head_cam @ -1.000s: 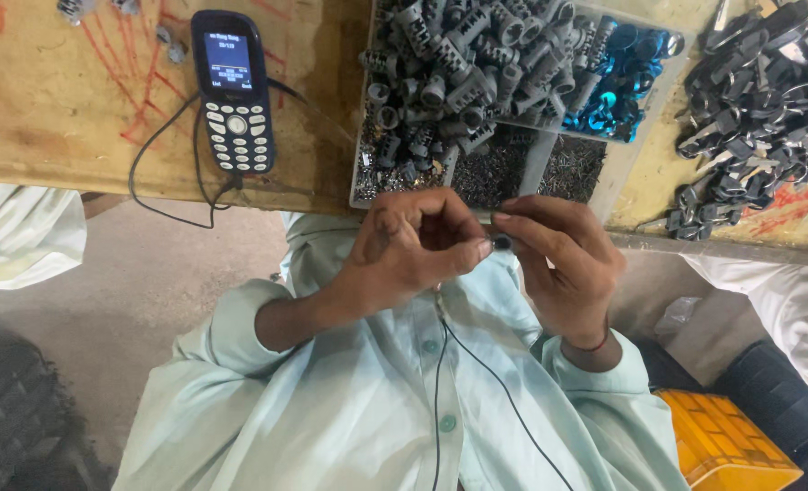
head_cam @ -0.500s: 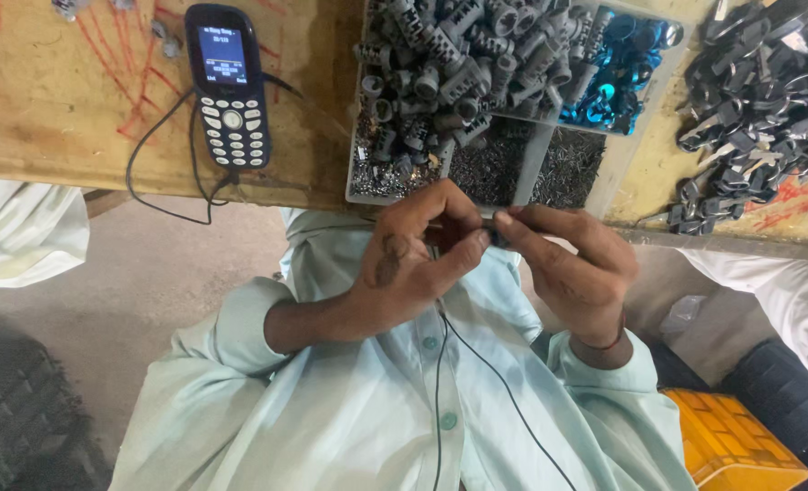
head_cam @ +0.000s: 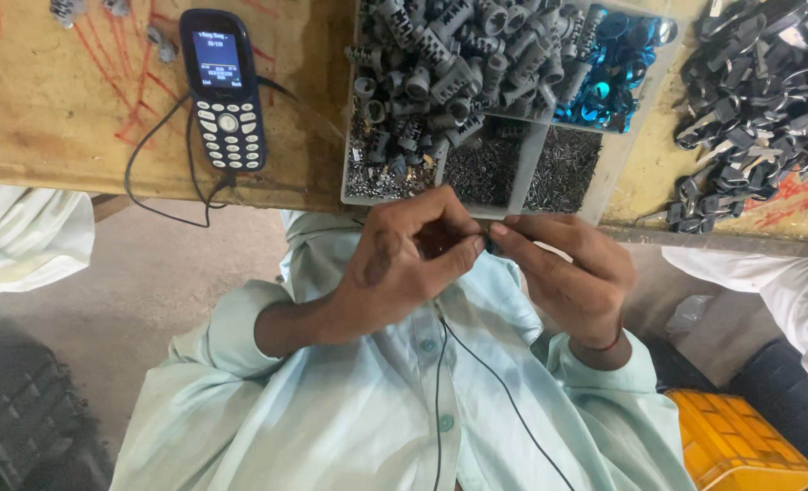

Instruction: The person sits at a workbench and assembles small plastic plug-like components. They pick small metal pins from a compartment tray, insert a pin into a plastic body, press it into place by hand, and set the finished piece aside, repeating this cycle with gray and blue plastic parts.

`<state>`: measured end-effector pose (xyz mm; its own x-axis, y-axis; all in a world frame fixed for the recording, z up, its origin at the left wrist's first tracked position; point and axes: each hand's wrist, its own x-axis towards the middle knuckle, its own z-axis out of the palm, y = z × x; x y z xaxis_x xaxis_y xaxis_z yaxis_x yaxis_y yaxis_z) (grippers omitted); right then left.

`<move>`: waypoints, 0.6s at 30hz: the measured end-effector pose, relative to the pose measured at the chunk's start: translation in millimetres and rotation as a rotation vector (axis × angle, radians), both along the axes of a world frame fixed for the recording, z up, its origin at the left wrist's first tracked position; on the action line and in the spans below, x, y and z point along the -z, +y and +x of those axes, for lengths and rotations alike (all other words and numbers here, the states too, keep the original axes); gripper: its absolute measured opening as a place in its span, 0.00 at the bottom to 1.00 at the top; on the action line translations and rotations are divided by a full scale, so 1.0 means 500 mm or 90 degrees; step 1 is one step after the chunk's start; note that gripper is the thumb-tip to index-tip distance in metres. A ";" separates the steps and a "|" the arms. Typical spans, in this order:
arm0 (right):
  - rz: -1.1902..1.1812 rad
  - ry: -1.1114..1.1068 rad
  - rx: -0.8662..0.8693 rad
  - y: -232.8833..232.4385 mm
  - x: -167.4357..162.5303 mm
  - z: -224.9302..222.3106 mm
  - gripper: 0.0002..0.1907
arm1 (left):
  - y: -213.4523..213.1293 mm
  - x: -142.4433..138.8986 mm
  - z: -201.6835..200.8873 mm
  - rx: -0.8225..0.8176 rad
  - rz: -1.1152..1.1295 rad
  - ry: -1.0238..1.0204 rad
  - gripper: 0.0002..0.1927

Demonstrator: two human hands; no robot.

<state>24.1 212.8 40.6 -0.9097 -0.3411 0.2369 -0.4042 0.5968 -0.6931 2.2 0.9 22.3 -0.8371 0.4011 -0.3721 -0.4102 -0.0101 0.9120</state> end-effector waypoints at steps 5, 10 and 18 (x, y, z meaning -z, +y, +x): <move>0.016 0.038 0.115 -0.045 -0.023 -0.007 0.16 | 0.016 -0.002 0.024 -0.067 0.120 0.229 0.17; 0.000 -0.213 0.107 0.008 -0.047 -0.079 0.06 | -0.008 0.014 0.016 -0.047 0.012 0.320 0.11; 0.257 -0.013 0.180 0.104 0.060 -0.157 0.03 | -0.004 0.045 0.004 0.081 0.123 0.349 0.07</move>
<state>-54.4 264.9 10.8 -0.9830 -0.1407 0.1176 -0.1760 0.9040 -0.3896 4.3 -1.1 -0.2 -0.8272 0.5288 0.1900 0.1108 -0.1780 0.9778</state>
